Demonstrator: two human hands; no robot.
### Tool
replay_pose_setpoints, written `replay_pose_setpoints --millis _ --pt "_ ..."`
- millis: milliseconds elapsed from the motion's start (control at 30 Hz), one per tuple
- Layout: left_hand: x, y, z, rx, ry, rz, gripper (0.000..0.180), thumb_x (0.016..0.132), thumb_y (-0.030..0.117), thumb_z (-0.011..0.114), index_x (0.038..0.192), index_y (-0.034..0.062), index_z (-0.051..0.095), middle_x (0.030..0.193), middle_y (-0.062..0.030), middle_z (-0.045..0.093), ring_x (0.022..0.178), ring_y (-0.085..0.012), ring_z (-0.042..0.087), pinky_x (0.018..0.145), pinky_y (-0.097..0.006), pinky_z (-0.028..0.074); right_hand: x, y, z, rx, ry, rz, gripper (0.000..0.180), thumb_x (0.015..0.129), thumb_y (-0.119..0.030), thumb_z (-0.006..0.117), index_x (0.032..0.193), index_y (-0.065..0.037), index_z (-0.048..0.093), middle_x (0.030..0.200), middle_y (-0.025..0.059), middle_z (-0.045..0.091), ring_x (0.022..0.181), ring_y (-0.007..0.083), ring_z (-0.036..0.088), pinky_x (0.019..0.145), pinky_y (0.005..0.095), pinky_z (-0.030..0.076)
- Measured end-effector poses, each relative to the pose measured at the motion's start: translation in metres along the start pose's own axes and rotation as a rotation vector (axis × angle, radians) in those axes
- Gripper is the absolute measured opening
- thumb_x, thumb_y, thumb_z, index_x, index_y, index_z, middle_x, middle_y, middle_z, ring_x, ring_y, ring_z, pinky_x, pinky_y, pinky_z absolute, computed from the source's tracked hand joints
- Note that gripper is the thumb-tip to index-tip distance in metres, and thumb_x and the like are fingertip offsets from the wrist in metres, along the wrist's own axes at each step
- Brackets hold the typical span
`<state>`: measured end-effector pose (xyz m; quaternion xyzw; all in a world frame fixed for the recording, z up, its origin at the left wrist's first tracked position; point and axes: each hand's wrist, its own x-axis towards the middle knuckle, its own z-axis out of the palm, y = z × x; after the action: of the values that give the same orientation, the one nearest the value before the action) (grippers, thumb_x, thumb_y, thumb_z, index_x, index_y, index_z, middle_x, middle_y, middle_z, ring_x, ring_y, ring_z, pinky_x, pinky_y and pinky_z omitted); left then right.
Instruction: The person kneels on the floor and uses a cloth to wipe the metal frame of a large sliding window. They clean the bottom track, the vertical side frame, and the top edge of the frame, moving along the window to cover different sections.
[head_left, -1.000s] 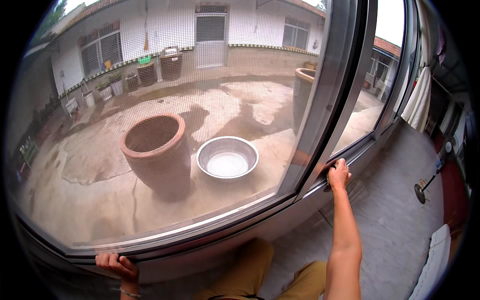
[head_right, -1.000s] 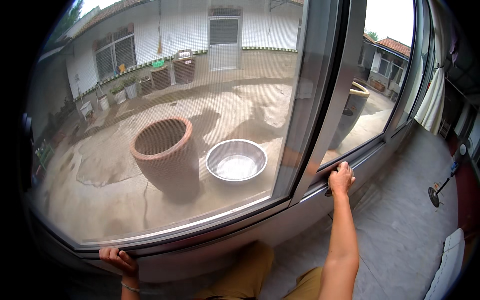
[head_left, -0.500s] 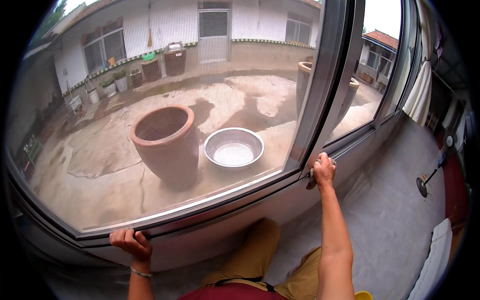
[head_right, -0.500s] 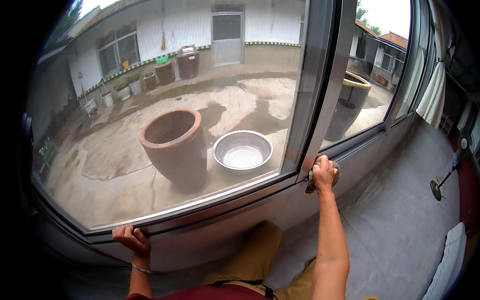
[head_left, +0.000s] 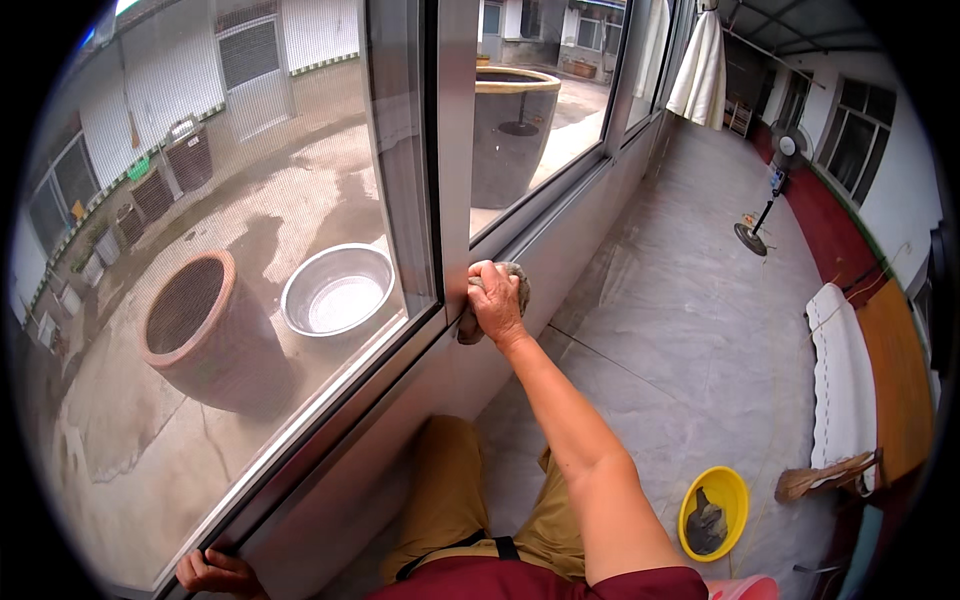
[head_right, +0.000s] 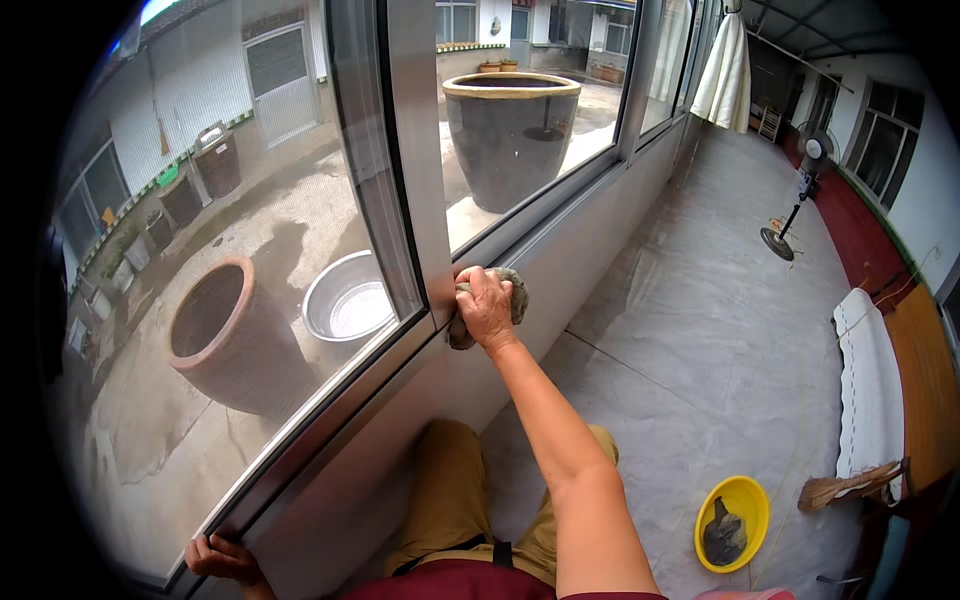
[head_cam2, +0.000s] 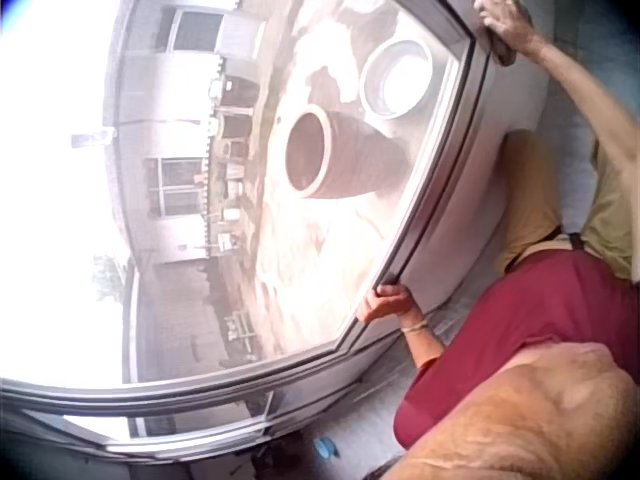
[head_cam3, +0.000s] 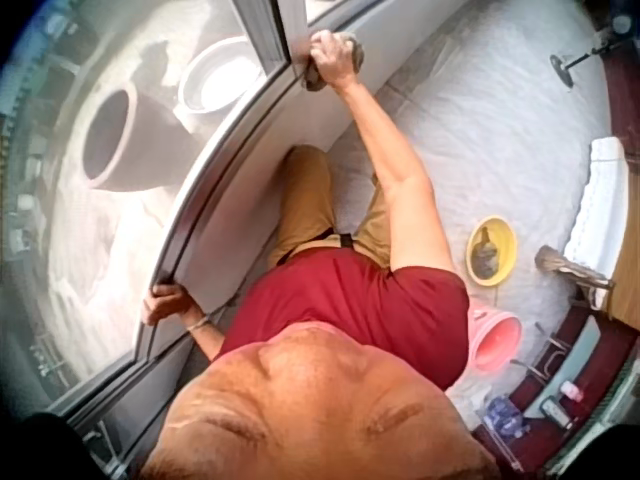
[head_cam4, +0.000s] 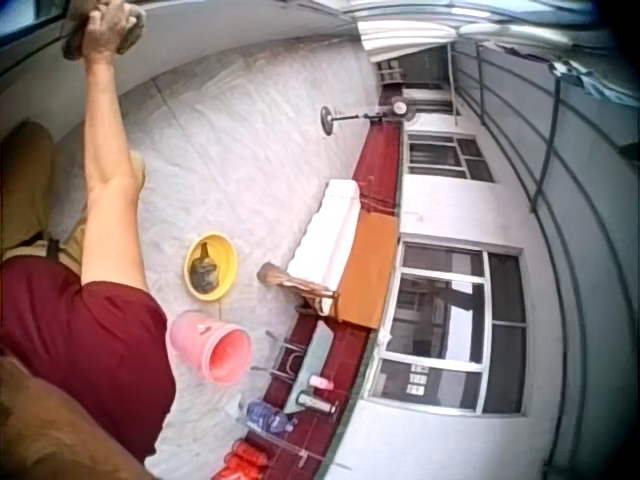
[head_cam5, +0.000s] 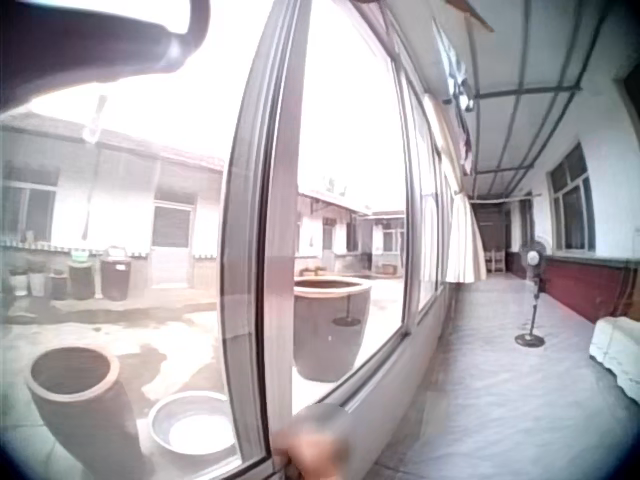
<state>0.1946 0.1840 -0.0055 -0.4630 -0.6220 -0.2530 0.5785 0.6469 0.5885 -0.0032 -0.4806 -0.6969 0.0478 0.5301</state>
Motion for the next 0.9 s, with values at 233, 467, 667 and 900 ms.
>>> replay_pose_setpoints --millis 233,467,667,900 --pt "0.001 0.005 0.003 0.02 -0.075 0.022 0.016 0.103 0.011 0.046 0.11 -0.003 0.05 0.114 -0.0183 0.049 0.106 -0.0337 0.047 0.097 -0.049 0.039 -0.013 -0.004 0.01 0.337 0.267 0.196 0.013 0.092 -0.015 0.055 0.102 -0.007 0.057 0.105 0.0083 0.061 0.102 0.0255 0.056 0.099 0.0381 0.037" --pt "0.01 0.014 -0.002 0.024 -0.064 0.024 0.017 0.104 0.013 0.045 0.11 -0.0016 0.049 0.113 -0.0175 0.048 0.103 -0.0327 0.047 0.094 -0.047 0.039 -0.055 -0.051 0.038 0.762 0.612 0.38 0.021 0.102 -0.012 0.051 0.12 -0.005 0.042 0.13 0.0091 0.046 0.119 0.019 0.044 0.107 0.0338 0.035" --pt "0.011 0.018 0.003 0.001 -0.036 0.015 0.015 0.104 0.014 0.045 0.11 0.0009 0.05 0.111 -0.0165 0.05 0.105 -0.0317 0.048 0.096 -0.046 0.036 -0.086 -0.08 0.034 0.811 0.497 0.494 0.029 0.1 -0.01 0.054 0.123 -0.005 0.038 0.126 0.0083 0.044 0.114 0.0167 0.044 0.104 0.032 0.035" --pt "0.003 0.008 0.0 0.023 -0.084 0.026 0.017 0.104 0.013 0.043 0.111 -0.0022 0.049 0.115 -0.0196 0.049 0.109 -0.0346 0.048 0.099 -0.049 0.037 -0.116 -0.096 0.045 0.458 0.411 0.083 0.045 0.099 -0.018 0.059 0.132 0.001 0.036 0.137 0.0189 0.04 0.125 0.0299 0.041 0.112 0.0429 0.028"
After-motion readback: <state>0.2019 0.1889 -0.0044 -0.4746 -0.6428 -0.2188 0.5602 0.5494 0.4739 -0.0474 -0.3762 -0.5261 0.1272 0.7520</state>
